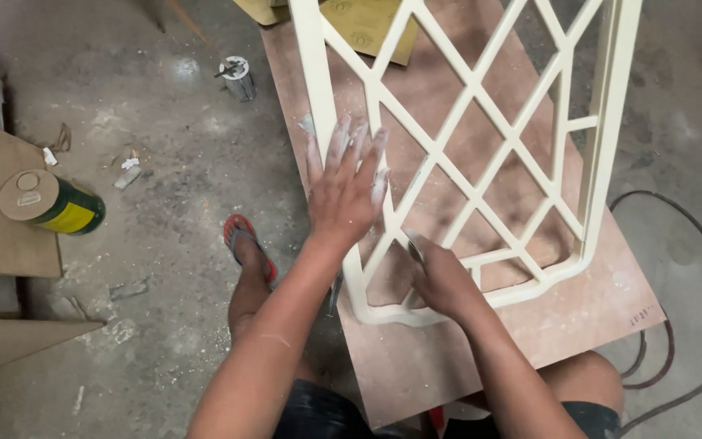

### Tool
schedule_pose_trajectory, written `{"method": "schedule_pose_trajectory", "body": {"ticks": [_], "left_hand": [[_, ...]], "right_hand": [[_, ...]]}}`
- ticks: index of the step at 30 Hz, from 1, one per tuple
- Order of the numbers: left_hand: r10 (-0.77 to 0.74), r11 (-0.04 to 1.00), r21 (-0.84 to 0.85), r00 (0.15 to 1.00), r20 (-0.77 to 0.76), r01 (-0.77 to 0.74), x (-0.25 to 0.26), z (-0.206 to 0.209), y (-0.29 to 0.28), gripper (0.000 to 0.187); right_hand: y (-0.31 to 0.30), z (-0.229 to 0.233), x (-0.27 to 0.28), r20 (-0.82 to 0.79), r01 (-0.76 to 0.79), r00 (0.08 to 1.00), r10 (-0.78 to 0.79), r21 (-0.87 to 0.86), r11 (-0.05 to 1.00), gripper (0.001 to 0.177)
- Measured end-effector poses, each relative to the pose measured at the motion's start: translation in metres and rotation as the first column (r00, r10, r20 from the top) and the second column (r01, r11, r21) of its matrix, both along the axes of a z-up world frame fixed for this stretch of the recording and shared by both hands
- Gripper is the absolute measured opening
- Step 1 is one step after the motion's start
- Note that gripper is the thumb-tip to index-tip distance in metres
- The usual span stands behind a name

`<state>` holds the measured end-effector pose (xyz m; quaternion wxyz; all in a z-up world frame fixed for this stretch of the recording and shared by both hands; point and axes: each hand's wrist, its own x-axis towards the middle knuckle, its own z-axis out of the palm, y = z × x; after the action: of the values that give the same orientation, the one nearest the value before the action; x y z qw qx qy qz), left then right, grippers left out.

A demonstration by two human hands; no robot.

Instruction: The person sands a white wooden lattice frame using a sanding block. They hold the frame steady with one hand while moving the sanding block back and forth across the surface with the other hand.

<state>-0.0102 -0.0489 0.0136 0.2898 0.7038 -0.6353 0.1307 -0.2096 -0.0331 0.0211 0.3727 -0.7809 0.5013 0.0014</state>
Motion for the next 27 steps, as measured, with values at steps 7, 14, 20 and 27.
{"method": "schedule_pose_trajectory", "body": {"ticks": [7,14,20,27], "left_hand": [[-0.019,1.0,0.005,1.0,-0.016,0.019,0.002,0.005,0.003,0.049],[-0.014,0.998,-0.061,1.0,-0.003,0.013,0.002,0.0,0.003,0.047],[-0.009,0.996,-0.085,0.999,0.037,0.012,0.003,0.002,0.0,0.049],[-0.029,0.996,-0.089,0.999,0.042,0.033,0.001,-0.003,0.003,0.049]], "right_hand": [[0.029,0.114,-0.003,0.192,0.129,0.973,-0.13,0.016,0.992,0.038],[0.023,0.047,0.025,0.001,-0.009,1.0,0.009,-0.036,0.999,0.042],[0.027,0.008,0.033,0.031,0.034,0.999,-0.028,-0.224,0.974,0.042],[0.05,-0.016,0.022,0.084,0.066,0.996,-0.034,-0.424,0.903,0.049]]}}
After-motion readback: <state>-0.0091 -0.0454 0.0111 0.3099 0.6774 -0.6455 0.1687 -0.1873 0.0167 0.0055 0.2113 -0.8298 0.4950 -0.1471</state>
